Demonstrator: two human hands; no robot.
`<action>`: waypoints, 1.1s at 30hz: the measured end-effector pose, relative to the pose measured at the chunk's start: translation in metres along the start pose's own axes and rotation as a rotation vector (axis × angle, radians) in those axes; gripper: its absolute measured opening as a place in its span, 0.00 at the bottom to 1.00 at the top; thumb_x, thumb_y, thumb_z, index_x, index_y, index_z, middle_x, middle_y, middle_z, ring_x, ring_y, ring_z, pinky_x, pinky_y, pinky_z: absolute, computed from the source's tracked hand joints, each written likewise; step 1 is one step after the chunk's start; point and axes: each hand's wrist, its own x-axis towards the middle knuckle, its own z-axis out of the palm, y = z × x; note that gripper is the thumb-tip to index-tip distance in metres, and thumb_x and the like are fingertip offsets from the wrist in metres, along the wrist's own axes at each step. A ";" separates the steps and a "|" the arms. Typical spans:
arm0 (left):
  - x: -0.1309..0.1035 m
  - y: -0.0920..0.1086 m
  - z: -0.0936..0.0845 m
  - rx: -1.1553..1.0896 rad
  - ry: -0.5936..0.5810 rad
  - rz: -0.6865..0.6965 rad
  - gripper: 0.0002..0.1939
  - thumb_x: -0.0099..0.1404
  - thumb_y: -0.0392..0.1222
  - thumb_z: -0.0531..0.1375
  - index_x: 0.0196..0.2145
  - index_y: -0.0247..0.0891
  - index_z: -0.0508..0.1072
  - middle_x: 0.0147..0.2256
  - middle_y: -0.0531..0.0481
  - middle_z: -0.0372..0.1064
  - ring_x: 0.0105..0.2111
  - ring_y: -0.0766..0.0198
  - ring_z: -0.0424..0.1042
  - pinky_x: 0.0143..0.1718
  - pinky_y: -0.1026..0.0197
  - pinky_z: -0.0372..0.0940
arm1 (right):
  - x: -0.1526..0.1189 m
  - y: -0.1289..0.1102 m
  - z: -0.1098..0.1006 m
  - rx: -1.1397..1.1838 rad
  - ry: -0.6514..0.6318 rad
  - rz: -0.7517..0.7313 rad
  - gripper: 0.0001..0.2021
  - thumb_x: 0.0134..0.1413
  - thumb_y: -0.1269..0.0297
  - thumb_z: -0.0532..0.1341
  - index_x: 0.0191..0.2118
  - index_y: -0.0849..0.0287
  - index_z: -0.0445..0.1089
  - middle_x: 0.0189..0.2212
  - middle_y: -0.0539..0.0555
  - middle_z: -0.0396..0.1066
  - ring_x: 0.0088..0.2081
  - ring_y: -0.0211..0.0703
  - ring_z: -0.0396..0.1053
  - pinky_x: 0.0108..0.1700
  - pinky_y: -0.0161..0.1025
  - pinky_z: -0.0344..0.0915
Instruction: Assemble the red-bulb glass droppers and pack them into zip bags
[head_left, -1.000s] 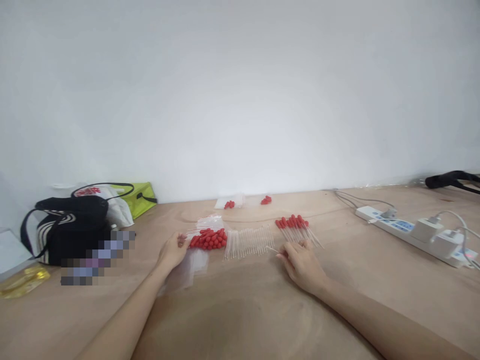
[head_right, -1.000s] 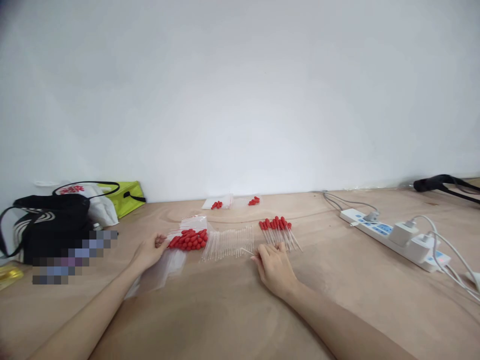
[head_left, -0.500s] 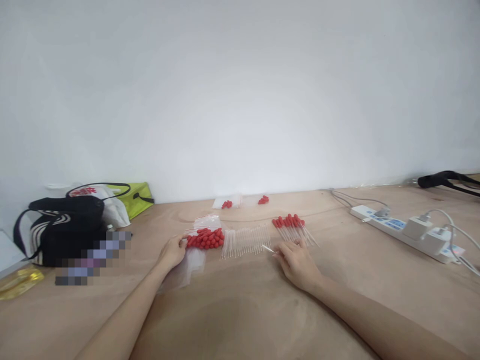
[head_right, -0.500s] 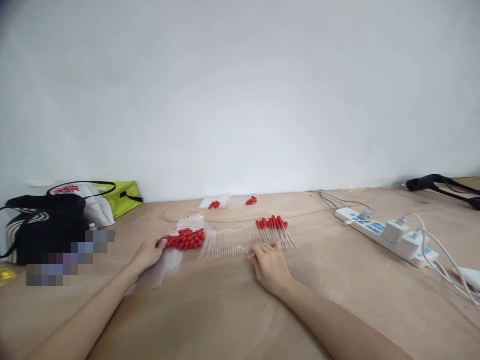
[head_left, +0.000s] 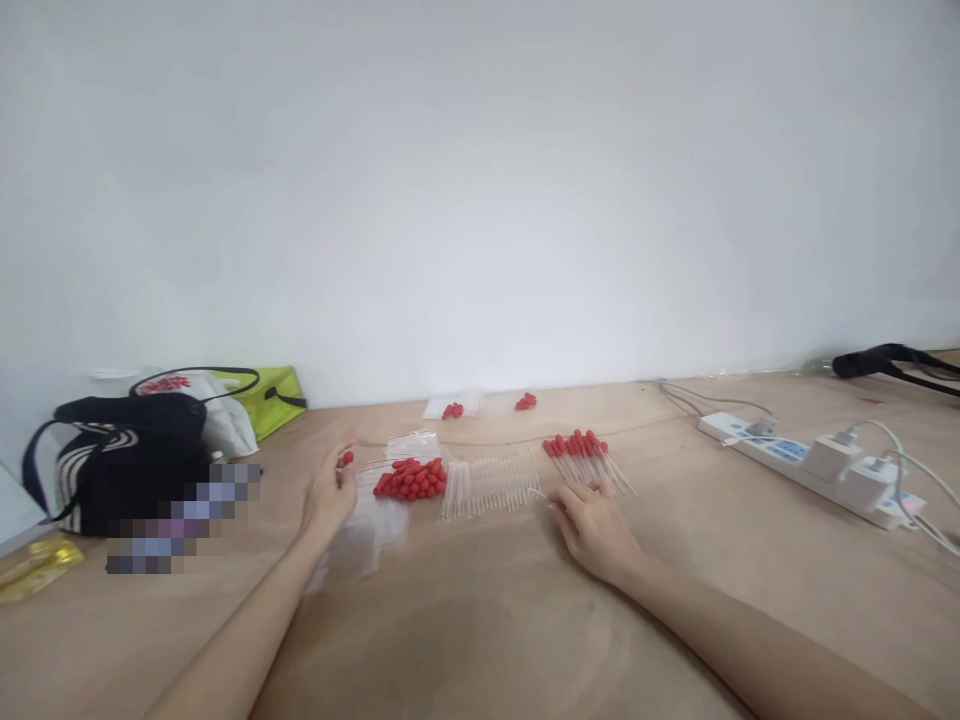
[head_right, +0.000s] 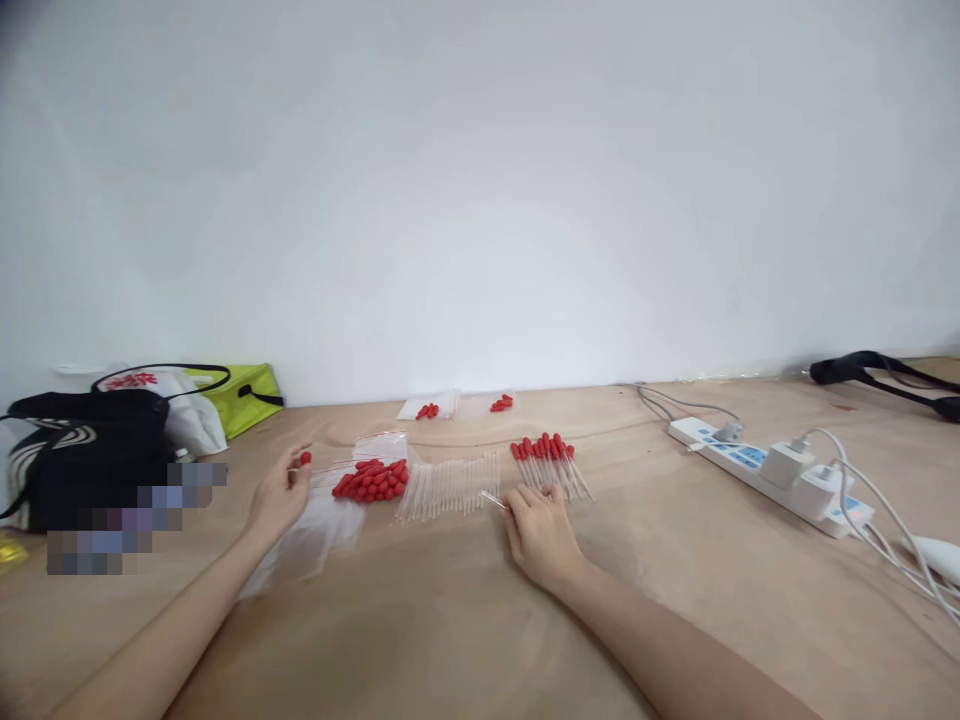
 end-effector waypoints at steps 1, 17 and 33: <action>-0.003 0.006 -0.001 -0.026 0.018 0.016 0.14 0.54 0.37 0.49 0.39 0.36 0.64 0.33 0.47 0.67 0.30 0.61 0.68 0.33 0.61 0.63 | 0.000 0.000 0.000 -0.002 0.003 0.000 0.09 0.54 0.73 0.47 0.30 0.59 0.63 0.26 0.51 0.68 0.29 0.38 0.62 0.37 0.38 0.45; -0.116 0.085 0.047 -0.684 -0.698 0.009 0.09 0.52 0.41 0.60 0.28 0.37 0.62 0.27 0.55 0.62 0.30 0.67 0.65 0.33 0.65 0.61 | -0.003 -0.021 -0.006 0.150 0.034 -0.113 0.07 0.52 0.72 0.50 0.29 0.59 0.63 0.23 0.48 0.67 0.25 0.35 0.61 0.42 0.40 0.44; -0.115 0.075 0.057 -0.641 -0.773 0.104 0.12 0.58 0.44 0.56 0.38 0.36 0.71 0.28 0.51 0.68 0.27 0.66 0.66 0.29 0.65 0.62 | -0.005 -0.028 -0.002 0.121 0.003 -0.162 0.08 0.54 0.71 0.49 0.30 0.58 0.64 0.22 0.48 0.68 0.24 0.34 0.62 0.42 0.40 0.45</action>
